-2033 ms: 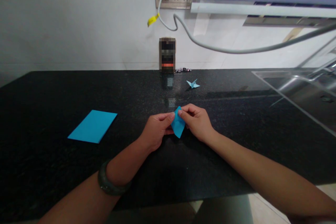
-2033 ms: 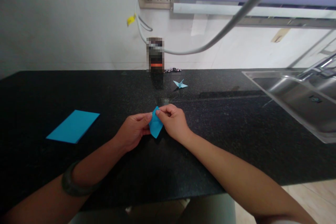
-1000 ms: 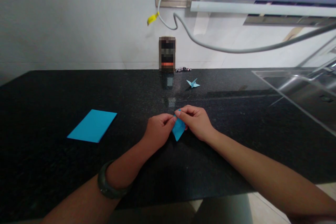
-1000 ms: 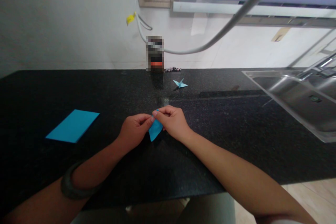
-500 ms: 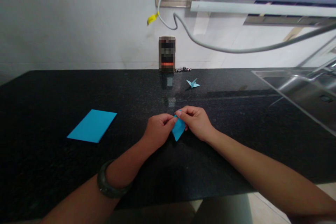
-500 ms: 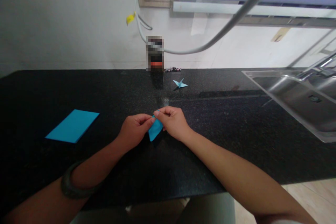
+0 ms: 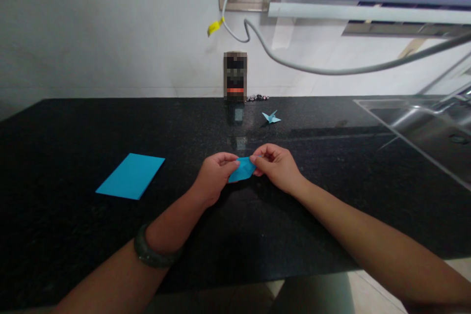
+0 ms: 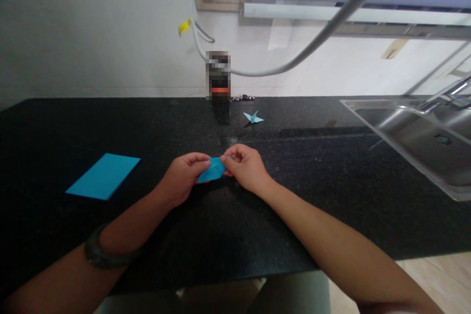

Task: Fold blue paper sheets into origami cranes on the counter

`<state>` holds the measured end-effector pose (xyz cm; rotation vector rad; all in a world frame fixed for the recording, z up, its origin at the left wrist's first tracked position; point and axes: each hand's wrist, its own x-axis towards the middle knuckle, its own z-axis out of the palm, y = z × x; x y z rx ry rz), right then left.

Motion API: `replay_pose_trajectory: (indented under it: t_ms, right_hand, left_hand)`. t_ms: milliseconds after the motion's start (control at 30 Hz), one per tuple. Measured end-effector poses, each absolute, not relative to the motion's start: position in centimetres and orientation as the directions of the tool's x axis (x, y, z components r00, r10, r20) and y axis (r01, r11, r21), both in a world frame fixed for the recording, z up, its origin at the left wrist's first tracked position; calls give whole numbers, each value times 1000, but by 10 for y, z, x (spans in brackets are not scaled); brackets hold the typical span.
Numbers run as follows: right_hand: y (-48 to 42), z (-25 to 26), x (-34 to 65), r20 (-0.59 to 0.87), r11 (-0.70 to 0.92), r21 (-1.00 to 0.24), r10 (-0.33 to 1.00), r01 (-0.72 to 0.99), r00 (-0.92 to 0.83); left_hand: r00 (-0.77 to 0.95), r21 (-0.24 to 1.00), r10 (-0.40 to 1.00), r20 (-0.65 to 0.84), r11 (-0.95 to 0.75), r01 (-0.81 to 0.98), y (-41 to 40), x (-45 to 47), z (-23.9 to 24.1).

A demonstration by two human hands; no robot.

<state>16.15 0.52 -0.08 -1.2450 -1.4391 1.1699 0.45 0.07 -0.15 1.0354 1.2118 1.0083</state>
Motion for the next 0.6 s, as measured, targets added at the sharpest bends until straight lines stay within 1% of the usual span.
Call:
replay_pose_trajectory:
  t_ms: [67, 133, 200, 233, 267, 333, 400, 467, 533, 600]
  right_hand:
    - [5, -2, 164, 109, 155, -934, 982, 323, -155]
    - [3, -3, 166, 198, 286, -850, 951, 442, -235]
    - [2, -3, 166, 251, 383, -780, 916, 496, -312]
    - [2, -3, 165, 253, 390, -771, 913, 503, -320]
    - [2, -3, 164, 236, 361, -788, 925, 498, -296]
    - [1, -1, 160, 140, 197, -886, 977, 420, -162]
    - [0, 0, 156, -27, -21, -973, 999, 228, -24]
    - [-1, 1, 154, -171, -172, -985, 985, 20, 33]
    - [-2, 2, 152, -233, -229, -969, 972, -90, 38]
    - [-4, 2, 152, -244, -242, -967, 970, -85, 12]
  left_hand:
    - [51, 990, 989, -137, 135, 47, 3, 2, -3]
    - [86, 981, 996, -27, 10, 193, 4, 0, -4]
    - [139, 945, 988, 63, -104, 309, 5, -2, -5]
    - [148, 933, 984, 96, -141, 331, 5, -3, -5]
    - [137, 934, 984, 117, -156, 320, 5, -3, -5]
    - [80, 970, 991, 111, -126, 210, 4, -1, -5]
    - [78, 997, 995, 56, -59, 43, 3, 1, -5]
    - [145, 996, 989, -10, 23, -85, 1, 4, -4]
    - [179, 983, 981, -72, 100, -151, -1, 6, -4]
    - [161, 974, 980, -120, 148, -174, -1, 7, -4]
